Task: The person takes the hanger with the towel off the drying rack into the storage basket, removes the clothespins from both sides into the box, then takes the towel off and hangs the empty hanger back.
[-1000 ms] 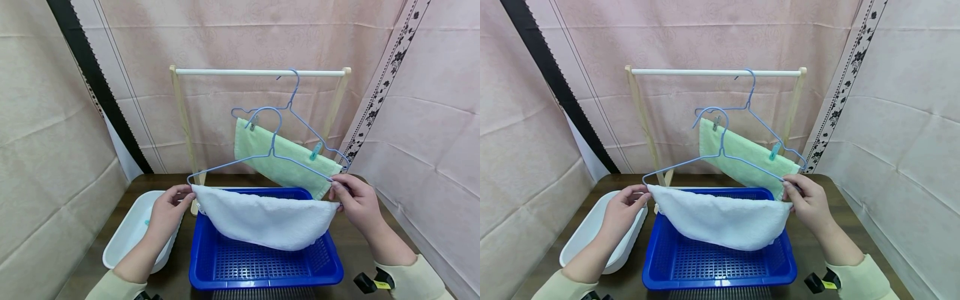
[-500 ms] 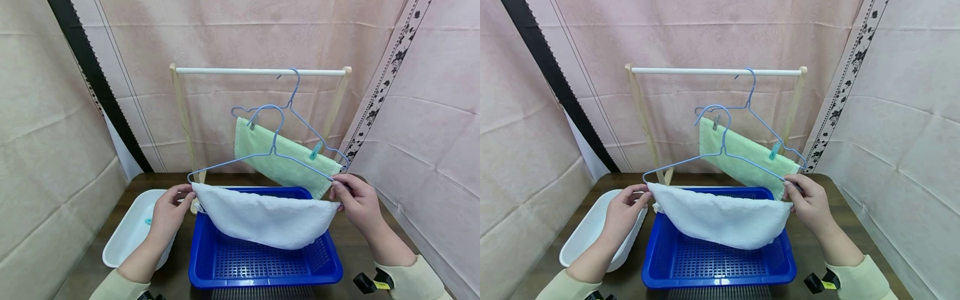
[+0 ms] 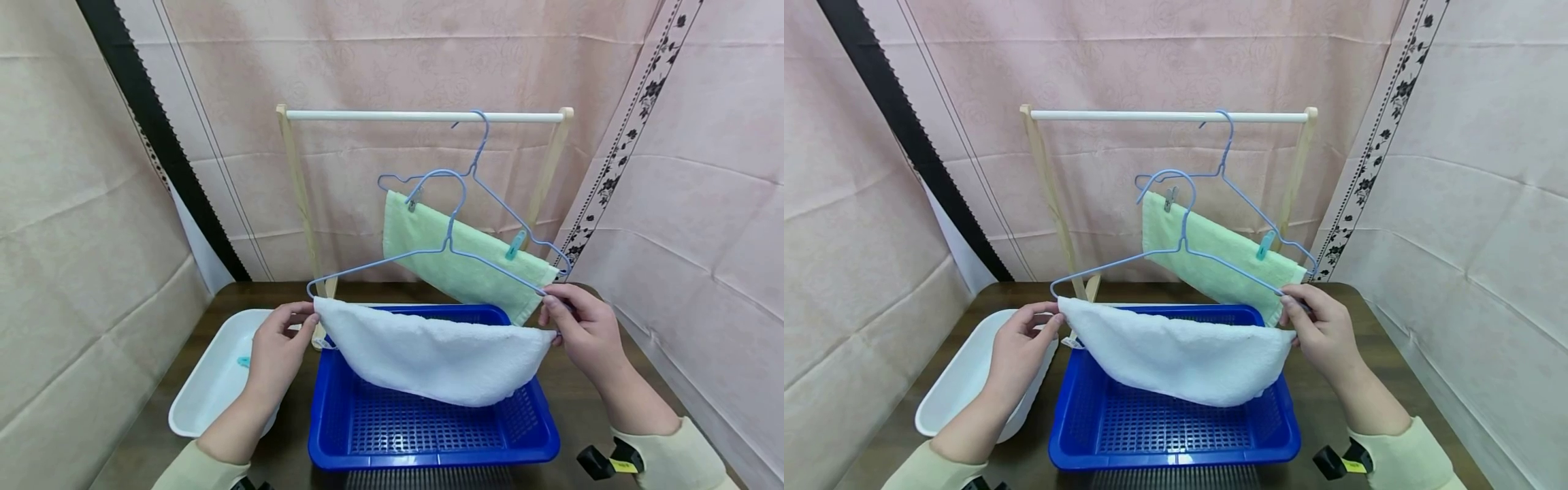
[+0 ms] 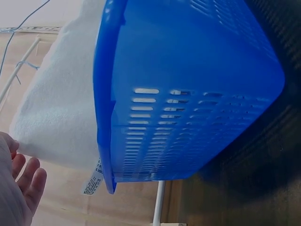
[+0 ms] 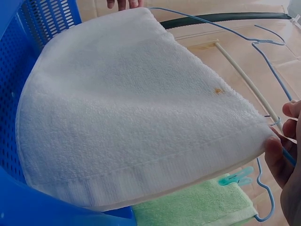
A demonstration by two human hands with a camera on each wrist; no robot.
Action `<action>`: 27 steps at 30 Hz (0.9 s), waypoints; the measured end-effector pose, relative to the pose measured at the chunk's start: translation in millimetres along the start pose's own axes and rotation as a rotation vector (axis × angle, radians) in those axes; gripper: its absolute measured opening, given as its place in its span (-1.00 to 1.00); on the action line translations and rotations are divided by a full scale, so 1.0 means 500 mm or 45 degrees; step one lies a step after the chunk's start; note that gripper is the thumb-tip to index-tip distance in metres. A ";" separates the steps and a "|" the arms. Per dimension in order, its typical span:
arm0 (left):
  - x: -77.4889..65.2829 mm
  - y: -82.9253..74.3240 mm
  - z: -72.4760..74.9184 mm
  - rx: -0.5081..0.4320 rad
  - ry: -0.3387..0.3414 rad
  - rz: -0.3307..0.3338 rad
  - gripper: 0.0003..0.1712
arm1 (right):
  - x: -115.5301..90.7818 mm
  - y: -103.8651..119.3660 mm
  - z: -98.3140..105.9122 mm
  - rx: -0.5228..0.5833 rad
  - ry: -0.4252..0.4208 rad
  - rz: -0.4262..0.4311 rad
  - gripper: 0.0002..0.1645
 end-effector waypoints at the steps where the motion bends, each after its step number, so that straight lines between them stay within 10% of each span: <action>1: 0.000 -0.001 0.000 0.004 0.002 0.008 -0.67 | -0.001 -0.001 0.000 -0.001 -0.001 0.000 -0.78; 10: 0.001 -0.004 -0.008 -0.034 0.122 0.146 -0.61 | -0.003 -0.008 0.001 0.006 -0.017 0.005 -0.78; 27: 0.004 -0.001 -0.020 -0.046 0.143 0.151 -0.67 | -0.004 -0.007 0.001 -0.107 -0.109 0.092 -0.75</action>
Point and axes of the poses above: each hand's wrist, its own x-axis towards the middle knuckle, its own z-axis out of the back of the hand, y = z × x, the point moved 5 cm from there along x, towards the middle knuckle, and after that the axes turned 9 degrees about -y, right-handed, at the moved point
